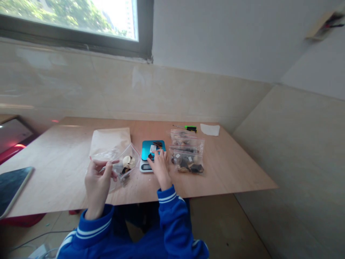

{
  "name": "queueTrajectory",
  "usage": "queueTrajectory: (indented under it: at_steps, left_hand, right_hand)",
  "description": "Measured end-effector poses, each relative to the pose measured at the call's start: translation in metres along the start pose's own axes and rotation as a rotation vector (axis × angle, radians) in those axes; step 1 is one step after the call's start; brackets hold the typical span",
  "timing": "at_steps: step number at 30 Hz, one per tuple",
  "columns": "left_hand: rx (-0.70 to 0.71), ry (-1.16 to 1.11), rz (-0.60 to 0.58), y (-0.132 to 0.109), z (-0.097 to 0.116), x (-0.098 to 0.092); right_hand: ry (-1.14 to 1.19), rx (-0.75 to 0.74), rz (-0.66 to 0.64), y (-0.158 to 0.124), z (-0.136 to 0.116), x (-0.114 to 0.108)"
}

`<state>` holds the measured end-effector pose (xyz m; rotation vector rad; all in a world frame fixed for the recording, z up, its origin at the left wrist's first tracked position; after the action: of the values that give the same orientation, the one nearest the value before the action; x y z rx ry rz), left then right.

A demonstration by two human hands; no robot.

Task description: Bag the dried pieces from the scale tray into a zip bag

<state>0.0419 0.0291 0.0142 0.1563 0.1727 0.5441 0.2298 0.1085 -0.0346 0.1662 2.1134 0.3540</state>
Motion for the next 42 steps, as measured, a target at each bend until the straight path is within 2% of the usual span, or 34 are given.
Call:
queueTrajectory:
  at_steps: [6,11,15,19,21,23,25,28,30,33,36,42]
  left_hand:
    - [0.007,-0.007,-0.007,0.001,0.000,-0.001]
    - [0.006,-0.007,-0.022,0.002,-0.001,-0.001]
    - [0.009,-0.007,-0.019,0.002,-0.003,0.000]
    - [0.010,-0.001,-0.026,0.002,-0.005,0.001]
    - [0.015,-0.001,-0.031,0.002,-0.004,0.002]
    - [0.019,-0.002,-0.028,0.002,-0.004,0.002]
    - [0.018,-0.008,-0.029,0.001,-0.003,0.002]
    - [0.016,-0.026,-0.034,0.002,-0.002,-0.001]
    - [0.026,-0.026,-0.033,0.002,-0.002,-0.003]
    - [0.043,-0.019,-0.027,0.002,0.000,-0.007]
    - [0.042,-0.032,-0.018,0.003,0.000,-0.011]
    - [0.047,-0.029,-0.019,0.005,-0.002,-0.012]
  right_hand:
    - [-0.082,0.023,-0.051,-0.001,0.003,0.007]
    - [-0.011,0.051,-0.071,0.001,0.005,0.001]
    - [0.276,0.018,0.001,0.000,-0.009,-0.020]
    - [0.607,-0.121,0.006,-0.007,-0.045,-0.055]
    - [0.654,-0.209,-0.044,-0.011,-0.062,-0.068]
    - [0.649,-0.246,-0.054,-0.009,-0.067,-0.072]
    - [0.593,-0.219,0.014,0.000,-0.056,-0.064]
    - [0.382,-0.133,0.142,0.023,-0.019,-0.035]
    - [0.255,-0.078,0.102,0.039,0.008,-0.012]
    - [0.242,-0.068,0.069,0.054,0.035,0.012]
    - [0.268,-0.075,0.073,0.060,0.043,0.020]
    - [0.385,-0.044,0.129,0.060,0.043,0.014]
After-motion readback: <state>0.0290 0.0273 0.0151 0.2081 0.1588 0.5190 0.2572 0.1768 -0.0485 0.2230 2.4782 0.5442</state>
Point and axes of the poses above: each hand's wrist, its own y-axis towards the middle knuckle, its own x-axis out of the palm, z = x × y, the point moved 2 cm from there along y, towards the middle knuckle, and after that the axes turned 5 degrees about y, right-handed, at the moved point
